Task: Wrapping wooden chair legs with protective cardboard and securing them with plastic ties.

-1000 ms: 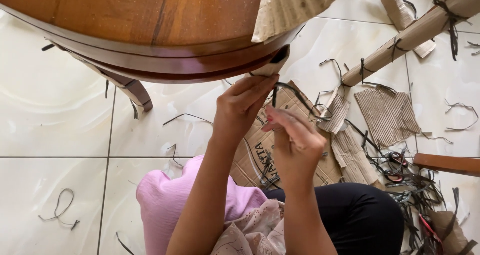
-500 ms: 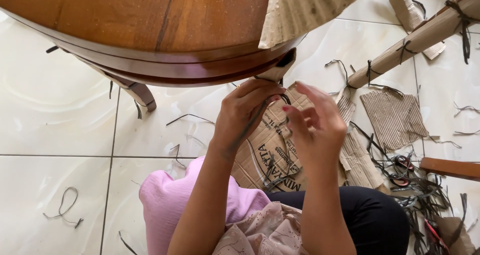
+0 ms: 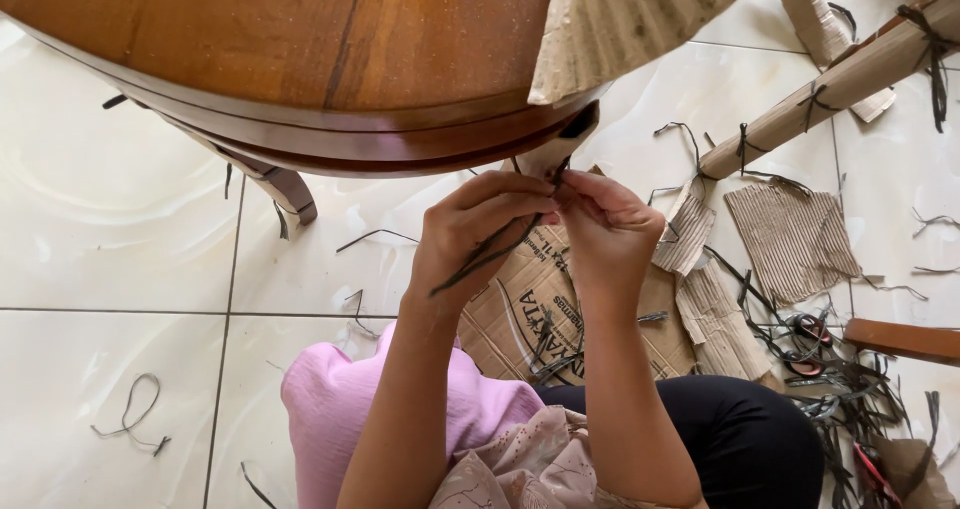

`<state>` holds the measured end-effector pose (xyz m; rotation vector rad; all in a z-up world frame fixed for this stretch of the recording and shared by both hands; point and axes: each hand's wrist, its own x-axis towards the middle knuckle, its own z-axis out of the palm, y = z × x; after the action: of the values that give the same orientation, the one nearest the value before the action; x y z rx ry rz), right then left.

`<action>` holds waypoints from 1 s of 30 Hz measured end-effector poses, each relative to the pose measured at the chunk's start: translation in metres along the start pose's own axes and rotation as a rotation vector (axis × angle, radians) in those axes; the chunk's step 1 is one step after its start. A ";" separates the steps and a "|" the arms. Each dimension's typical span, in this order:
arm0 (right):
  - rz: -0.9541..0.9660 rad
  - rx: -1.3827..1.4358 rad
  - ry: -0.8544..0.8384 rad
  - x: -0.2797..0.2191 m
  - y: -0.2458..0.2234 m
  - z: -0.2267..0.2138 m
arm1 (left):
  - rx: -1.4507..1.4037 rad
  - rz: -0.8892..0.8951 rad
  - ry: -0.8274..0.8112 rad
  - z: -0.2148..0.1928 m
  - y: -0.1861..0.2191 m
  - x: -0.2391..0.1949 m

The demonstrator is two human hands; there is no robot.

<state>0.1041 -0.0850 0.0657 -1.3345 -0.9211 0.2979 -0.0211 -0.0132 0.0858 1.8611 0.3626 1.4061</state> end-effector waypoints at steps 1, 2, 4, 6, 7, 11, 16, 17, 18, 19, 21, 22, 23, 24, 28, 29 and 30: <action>0.000 0.002 -0.002 -0.001 0.010 0.000 | 0.002 0.000 0.001 -0.003 -0.001 0.000; 0.157 0.280 0.013 -0.002 0.020 0.000 | -0.027 -0.019 -0.019 -0.006 -0.003 0.000; 0.319 0.557 0.030 -0.002 0.032 -0.002 | -0.057 -0.043 -0.039 -0.009 -0.006 -0.001; 0.519 0.789 -0.047 0.001 0.034 -0.007 | -0.110 -0.096 -0.075 -0.011 -0.009 0.000; 0.522 0.789 -0.047 0.003 0.030 -0.009 | -0.110 -0.098 -0.075 -0.010 -0.012 -0.002; 0.627 0.851 -0.170 0.008 0.024 -0.013 | -0.156 -0.122 -0.064 -0.007 -0.023 -0.006; 0.538 0.733 -0.138 0.001 0.008 -0.010 | -0.116 -0.138 -0.042 -0.010 -0.021 -0.005; 0.508 0.718 -0.117 -0.001 -0.006 -0.006 | -0.124 -0.133 -0.042 -0.010 -0.021 -0.007; 0.474 0.703 -0.095 -0.003 -0.020 -0.002 | -0.133 -0.124 -0.043 -0.011 -0.022 -0.006; 0.472 0.702 -0.095 -0.005 -0.025 0.002 | -0.134 -0.123 -0.043 -0.010 -0.024 -0.008; 0.425 0.724 0.009 -0.010 -0.035 0.008 | -0.125 -0.104 -0.040 -0.009 -0.025 -0.011; 0.423 0.724 0.008 -0.011 -0.029 0.009 | -0.124 -0.102 -0.039 -0.010 -0.024 -0.011; 0.408 0.660 0.015 -0.012 -0.023 0.010 | -0.119 -0.092 -0.032 -0.011 -0.024 -0.011; 0.393 0.594 0.023 -0.014 -0.017 0.010 | -0.114 -0.084 -0.026 -0.012 -0.023 -0.011; 0.329 0.529 -0.015 -0.017 -0.005 0.005 | -0.111 -0.077 0.004 -0.010 -0.033 -0.014; 0.285 0.432 -0.056 -0.018 -0.012 0.004 | -0.111 -0.156 0.053 -0.010 -0.034 -0.014; 0.241 0.335 -0.096 -0.019 -0.018 0.003 | -0.111 -0.235 0.102 -0.010 -0.035 -0.014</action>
<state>0.0845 -0.1000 0.0745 -1.1258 -0.7499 0.6780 -0.0280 0.0052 0.0520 1.6053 0.5252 1.3346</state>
